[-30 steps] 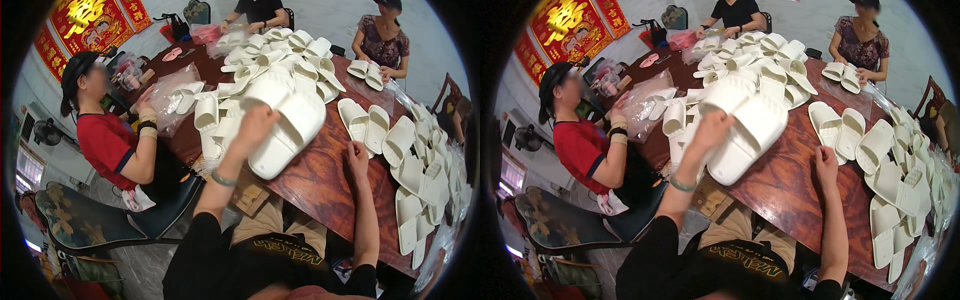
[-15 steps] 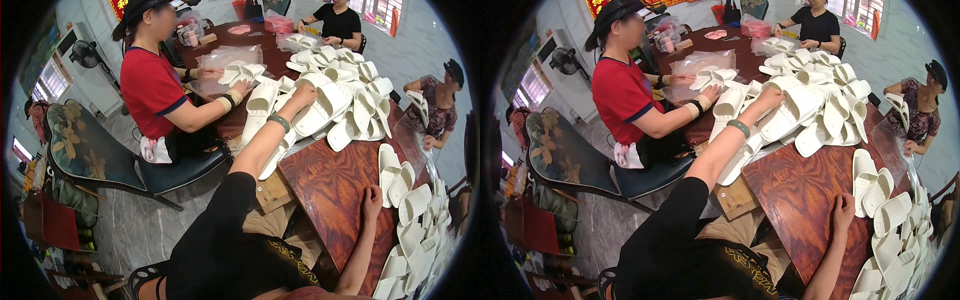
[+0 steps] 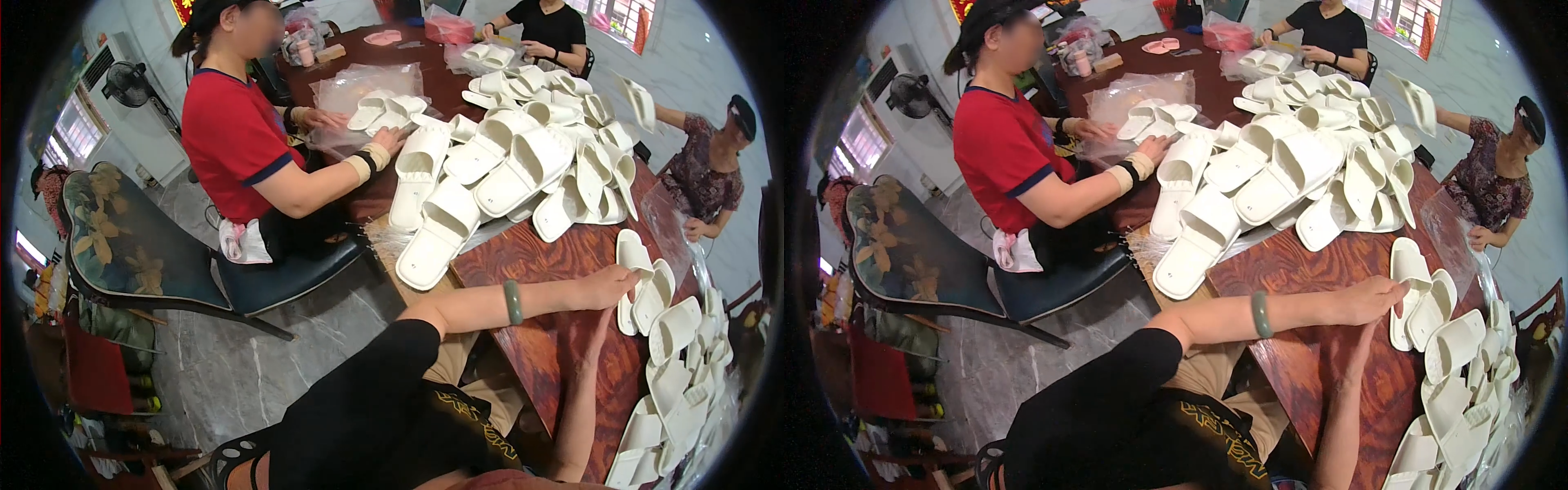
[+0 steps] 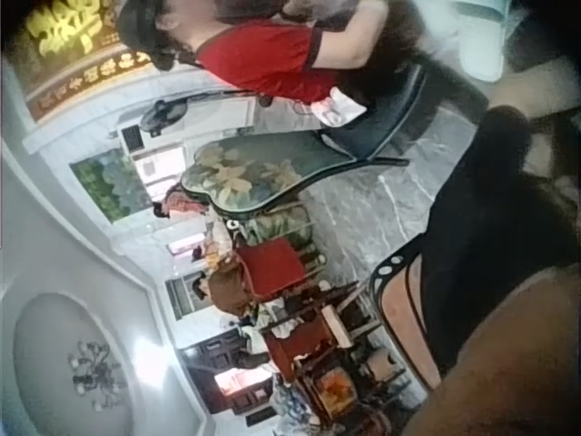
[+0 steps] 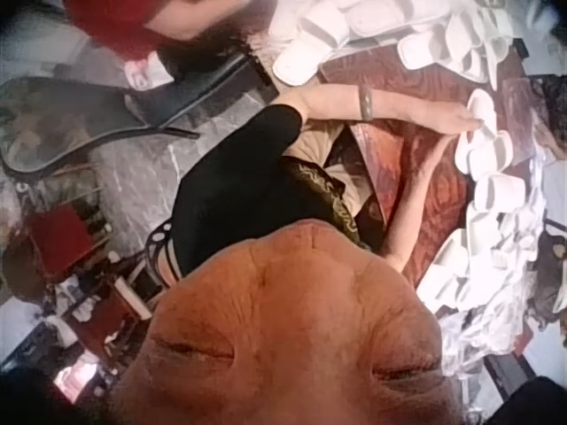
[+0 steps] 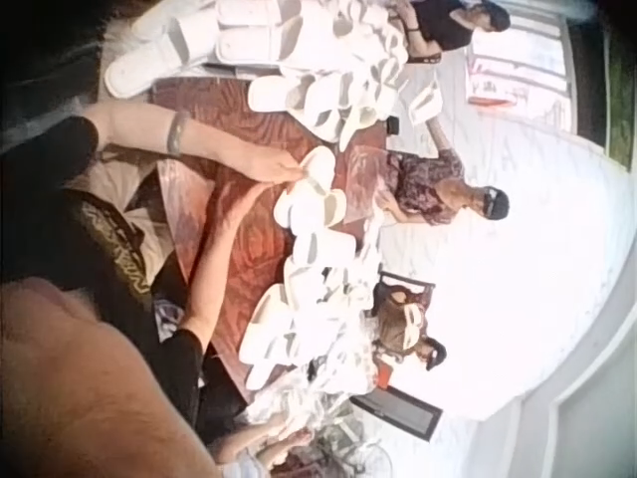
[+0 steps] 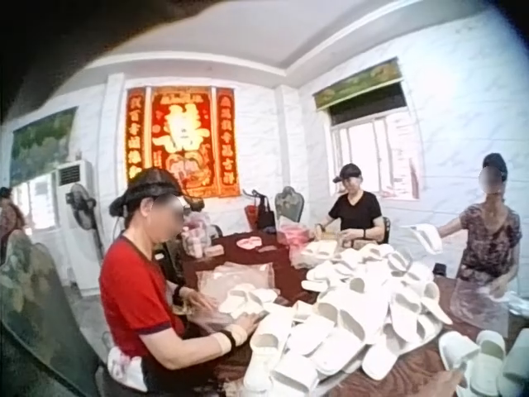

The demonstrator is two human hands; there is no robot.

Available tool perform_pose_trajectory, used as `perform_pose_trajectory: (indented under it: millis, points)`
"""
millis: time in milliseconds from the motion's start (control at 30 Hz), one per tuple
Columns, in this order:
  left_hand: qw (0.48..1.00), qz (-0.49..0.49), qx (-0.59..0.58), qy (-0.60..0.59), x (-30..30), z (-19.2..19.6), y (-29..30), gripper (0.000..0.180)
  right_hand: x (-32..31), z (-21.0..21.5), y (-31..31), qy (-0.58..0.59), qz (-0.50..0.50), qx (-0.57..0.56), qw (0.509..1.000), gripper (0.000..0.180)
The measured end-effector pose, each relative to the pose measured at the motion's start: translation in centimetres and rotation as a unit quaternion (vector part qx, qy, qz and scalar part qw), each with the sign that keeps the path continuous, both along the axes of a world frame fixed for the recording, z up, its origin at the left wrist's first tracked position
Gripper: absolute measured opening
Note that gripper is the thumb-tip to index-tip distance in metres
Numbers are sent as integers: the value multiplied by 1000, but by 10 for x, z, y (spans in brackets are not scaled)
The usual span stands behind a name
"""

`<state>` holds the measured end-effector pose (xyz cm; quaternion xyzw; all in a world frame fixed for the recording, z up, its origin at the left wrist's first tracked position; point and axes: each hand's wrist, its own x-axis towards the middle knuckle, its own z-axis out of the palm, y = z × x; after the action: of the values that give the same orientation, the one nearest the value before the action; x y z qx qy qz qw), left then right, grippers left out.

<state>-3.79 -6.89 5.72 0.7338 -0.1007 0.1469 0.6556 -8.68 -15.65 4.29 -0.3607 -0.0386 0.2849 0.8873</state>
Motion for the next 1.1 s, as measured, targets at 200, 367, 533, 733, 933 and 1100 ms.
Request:
perform_pose_trajectory:
  millis: [200, 367, 533, 733, 933, 1100]
  points:
    - [977, -26, -202, 68, 40, -27, 20, 65, 60, -48, -31, -140, 90, -108, 980, 27]
    - [985, 113, -128, -10, 56, -71, 57, 64, 105, -57, -63, -61, -6, -3, 998, 19]
    - [978, 209, 8, -26, 43, -69, 47, 53, 130, -64, -75, 6, -80, 54, 995, 21]
    - [934, 195, 297, -31, 40, -72, 44, 37, 163, -82, -105, -78, -44, 197, 976, 26]
    - [908, 122, 394, -77, 43, -95, 36, 26, 172, -88, -114, -79, -75, 195, 975, 32]
    - [925, 115, 361, -38, 46, -98, 31, 16, 163, -76, -111, -89, -98, 152, 979, 44]
